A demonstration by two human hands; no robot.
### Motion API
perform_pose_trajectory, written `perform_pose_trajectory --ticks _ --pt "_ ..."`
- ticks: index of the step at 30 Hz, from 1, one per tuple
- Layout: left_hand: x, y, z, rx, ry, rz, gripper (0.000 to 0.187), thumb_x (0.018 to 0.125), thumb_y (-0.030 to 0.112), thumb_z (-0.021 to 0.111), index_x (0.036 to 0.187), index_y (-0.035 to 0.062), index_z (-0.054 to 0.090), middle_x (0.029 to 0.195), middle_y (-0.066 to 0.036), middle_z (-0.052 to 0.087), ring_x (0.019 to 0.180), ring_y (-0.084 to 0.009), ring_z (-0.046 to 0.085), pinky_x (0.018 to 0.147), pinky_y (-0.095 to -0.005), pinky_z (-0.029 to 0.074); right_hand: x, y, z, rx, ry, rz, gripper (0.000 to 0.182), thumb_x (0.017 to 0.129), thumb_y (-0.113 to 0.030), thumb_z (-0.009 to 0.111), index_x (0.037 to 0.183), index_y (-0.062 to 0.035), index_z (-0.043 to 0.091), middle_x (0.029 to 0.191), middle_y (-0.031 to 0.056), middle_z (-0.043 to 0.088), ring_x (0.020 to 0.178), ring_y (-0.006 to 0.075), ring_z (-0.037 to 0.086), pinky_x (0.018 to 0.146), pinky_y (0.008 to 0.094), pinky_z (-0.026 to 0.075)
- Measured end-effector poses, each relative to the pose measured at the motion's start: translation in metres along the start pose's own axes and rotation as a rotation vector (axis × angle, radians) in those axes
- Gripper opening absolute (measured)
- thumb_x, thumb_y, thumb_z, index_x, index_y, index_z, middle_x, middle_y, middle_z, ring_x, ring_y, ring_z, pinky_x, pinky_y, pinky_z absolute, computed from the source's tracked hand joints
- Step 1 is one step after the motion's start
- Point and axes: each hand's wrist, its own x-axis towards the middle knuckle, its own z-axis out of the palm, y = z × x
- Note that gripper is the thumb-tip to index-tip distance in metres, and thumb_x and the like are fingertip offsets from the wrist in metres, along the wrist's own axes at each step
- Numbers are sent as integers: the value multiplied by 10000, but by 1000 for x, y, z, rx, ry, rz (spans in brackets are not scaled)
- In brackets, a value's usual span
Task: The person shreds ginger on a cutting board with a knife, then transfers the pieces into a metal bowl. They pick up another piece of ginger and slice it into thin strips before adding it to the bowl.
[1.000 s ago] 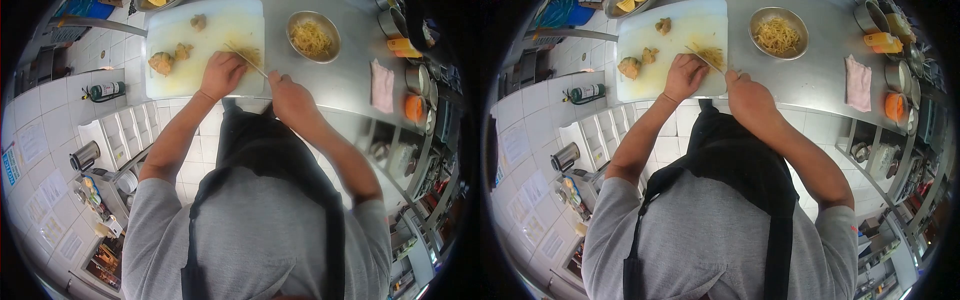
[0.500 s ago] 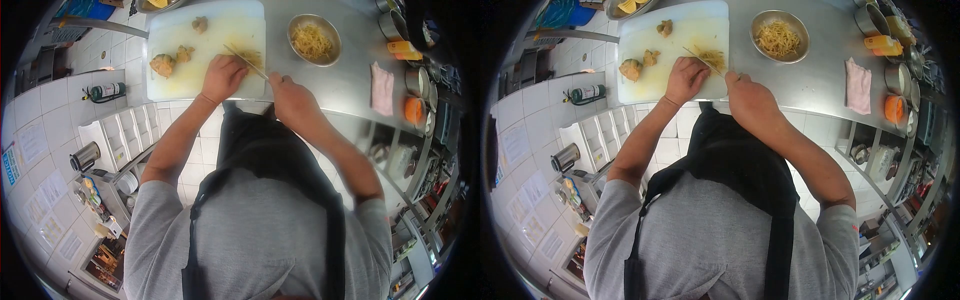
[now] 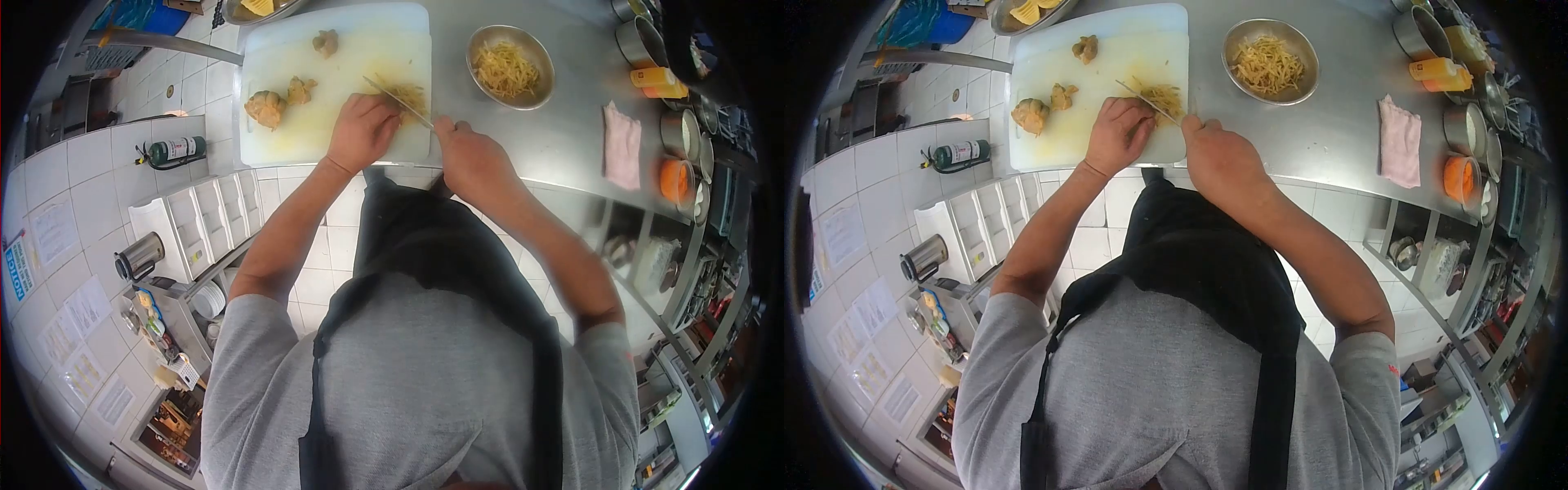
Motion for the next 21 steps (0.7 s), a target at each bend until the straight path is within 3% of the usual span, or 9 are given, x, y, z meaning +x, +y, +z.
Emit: perform_pose_trajectory --ticks 9,21 --pt "-3 3 0 -8 26 12 156 901 86 815 1056 102 805 1089 -67 750 1035 -346 668 947 -457 562 -3 0 6 2 41 -39 185 1021 -31 569 1196 30 557 1009 296 700 808 449 771 703 520 642" --pt "-6 1 1 -15 20 -22 137 910 87 817 1046 102 813 1097 -66 767 1044 -346 678 954 -451 567 -6 -2 10 62 -12 15 195 1035 -38 552 1218 28 549 1074 318 703 874 461 778 770 545 644"
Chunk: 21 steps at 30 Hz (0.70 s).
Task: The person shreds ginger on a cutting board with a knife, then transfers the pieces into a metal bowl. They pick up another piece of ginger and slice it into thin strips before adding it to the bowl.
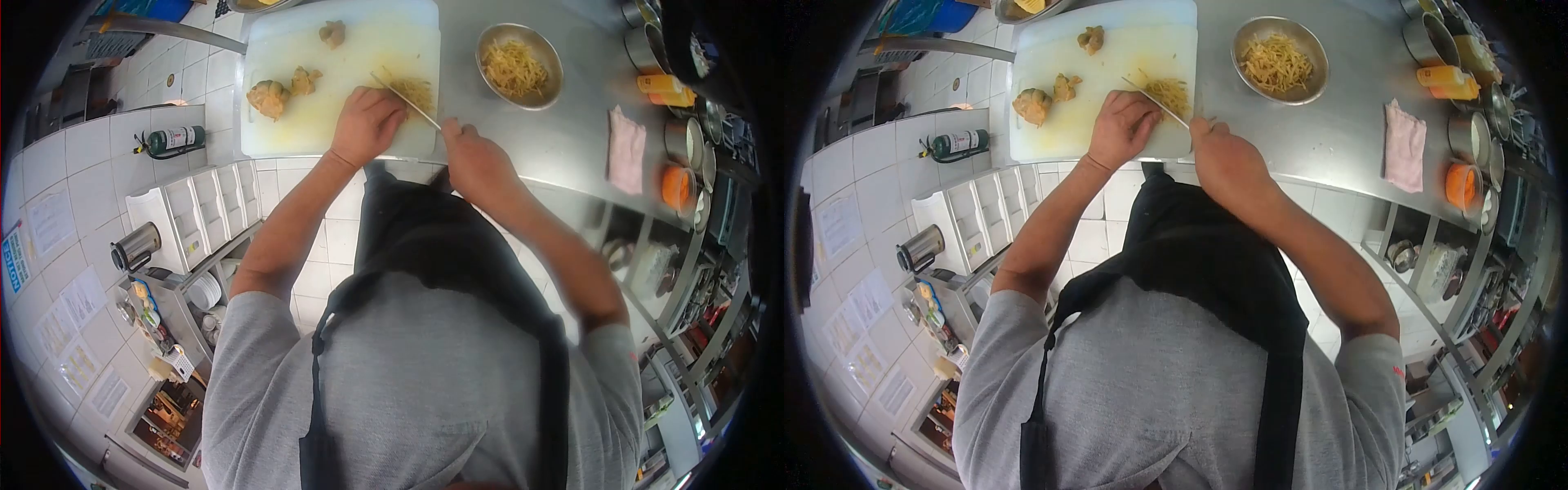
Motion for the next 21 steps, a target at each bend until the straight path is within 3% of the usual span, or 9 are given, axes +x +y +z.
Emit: perform_pose_trajectory --ticks 3,5,14,21 --pt "0 -7 -2 -8 -1 -5 142 919 97 827 1059 80 810 1107 -92 765 1088 -344 686 967 -447 578 13 6 6 -43 -14 17 214 1039 -42 553 1241 28 545 1089 324 702 888 468 779 781 551 644" --pt "-7 -10 4 -80 101 -132 171 897 90 820 1067 90 798 1138 -86 755 1063 -353 686 949 -451 574 11 7 4 -7 -15 30 225 1040 -46 554 1252 29 545 1091 326 700 894 470 780 785 554 644" --pt "0 -5 -4 44 -23 -33 166 890 92 810 1054 91 779 1152 -96 726 1109 -371 654 980 -460 566 7 -1 -14 -91 31 -38 197 1023 -36 572 1210 26 570 1003 277 719 830 432 784 741 516 648" --pt "-2 -2 -3 49 -2 -56 155 896 101 804 1050 95 785 1134 -90 721 1103 -366 651 982 -463 561 -15 -15 -28 -107 34 -43 189 1008 -25 581 1191 21 568 990 262 713 797 417 784 715 498 653"
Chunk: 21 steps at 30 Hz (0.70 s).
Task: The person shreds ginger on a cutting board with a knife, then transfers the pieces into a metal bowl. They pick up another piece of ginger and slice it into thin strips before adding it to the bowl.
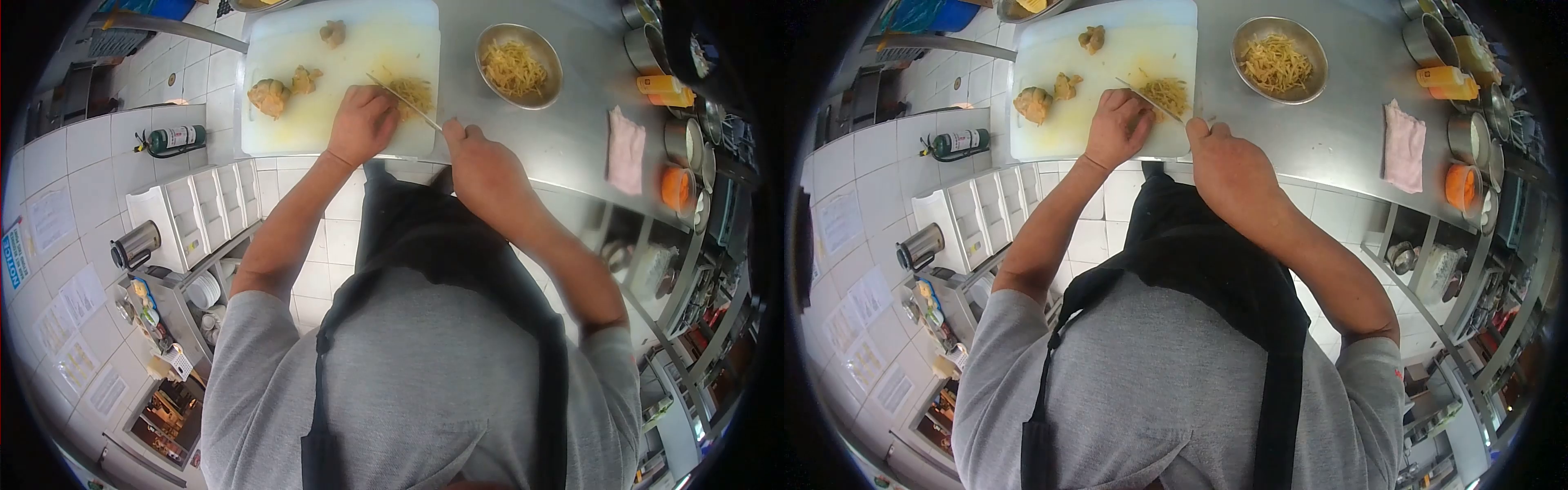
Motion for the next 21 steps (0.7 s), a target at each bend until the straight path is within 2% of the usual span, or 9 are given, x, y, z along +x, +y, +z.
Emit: perform_pose_trajectory --ticks 2,8,11,15,17,21 --pt "0 -1 0 8 -11 6 171 917 107 801 1085 82 780 1118 -111 712 1082 -374 643 971 -457 559 0 -1 0 -4 -15 19 178 1012 -23 573 1185 20 565 992 262 707 812 424 785 721 506 654" --pt "0 -2 1 13 -12 13 152 907 102 804 1056 81 777 1111 -107 721 1084 -370 649 974 -454 558 16 14 42 23 -7 23 178 1022 -32 562 1193 15 553 1008 275 698 841 438 780 730 520 651" --pt "2 -1 1 -7 -4 28 152 904 98 805 1052 85 776 1100 -100 727 1082 -363 656 974 -454 559 19 10 22 10 -7 2 191 1022 -37 568 1204 15 549 998 275 699 828 436 777 730 518 649" --pt "-1 -1 -1 -7 6 26 148 908 95 801 1054 92 777 1098 -94 732 1080 -356 660 977 -453 559 10 5 30 71 34 19 193 1025 -43 566 1208 15 547 980 269 704 817 437 773 728 520 647" --pt "2 1 -1 14 7 25 134 910 95 800 1042 93 778 1103 -92 736 1080 -351 663 979 -452 559 17 13 41 7 10 6 196 1026 -44 560 1213 15 545 980 274 707 822 451 771 737 532 643" --pt "3 -2 0 -5 16 19 125 911 98 802 1035 90 783 1103 -94 737 1078 -353 665 980 -452 559 18 10 23 50 -10 2 193 1032 -45 551 1215 17 544 993 286 706 835 466 770 749 546 641"
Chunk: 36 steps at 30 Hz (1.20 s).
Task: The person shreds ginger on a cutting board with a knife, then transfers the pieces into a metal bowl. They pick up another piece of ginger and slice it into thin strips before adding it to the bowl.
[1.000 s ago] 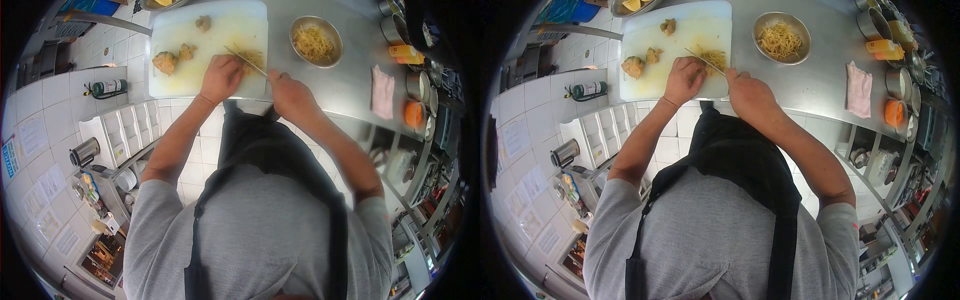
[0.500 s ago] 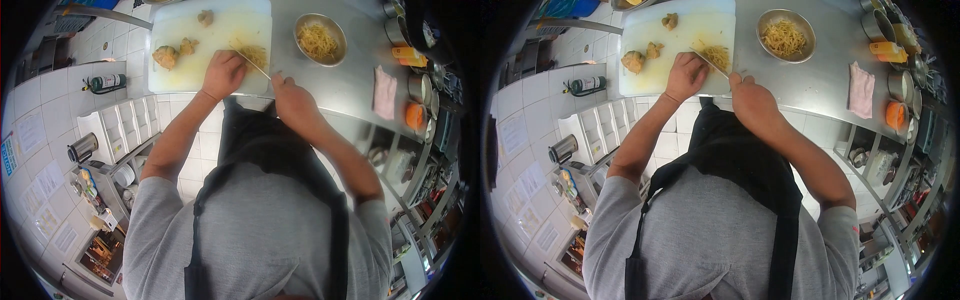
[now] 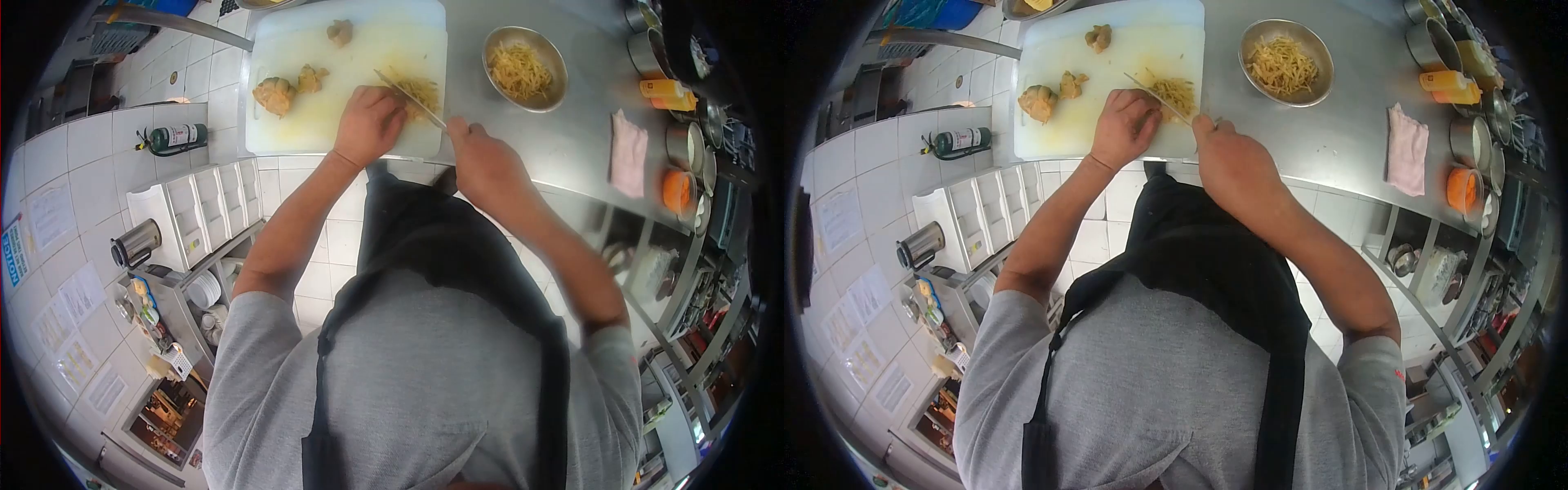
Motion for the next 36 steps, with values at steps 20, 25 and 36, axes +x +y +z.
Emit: perform_pose_trajectory --ticks 20,25,36 --pt "-4 0 0 -33 15 -11 165 876 82 823 1037 107 801 1105 -59 752 1078 -345 676 956 -451 577 8 3 16 -5 25 -12 207 1012 -19 577 1216 20 574 997 281 712 850 443 777 737 541 638" --pt "-5 1 0 -16 26 -24 145 887 90 833 1029 107 809 1092 -61 761 1072 -336 685 958 -438 580 5 -2 8 31 -40 23 280 980 12 607 1254 12 546 1060 299 700 918 478 759 808 560 622" --pt "-5 0 4 -20 35 -27 113 901 110 854 999 93 801 1057 -69 763 1038 -335 684 930 -442 578 9 4 21 14 -17 20 237 1016 -20 551 1247 33 557 1033 317 706 875 472 773 775 561 629"
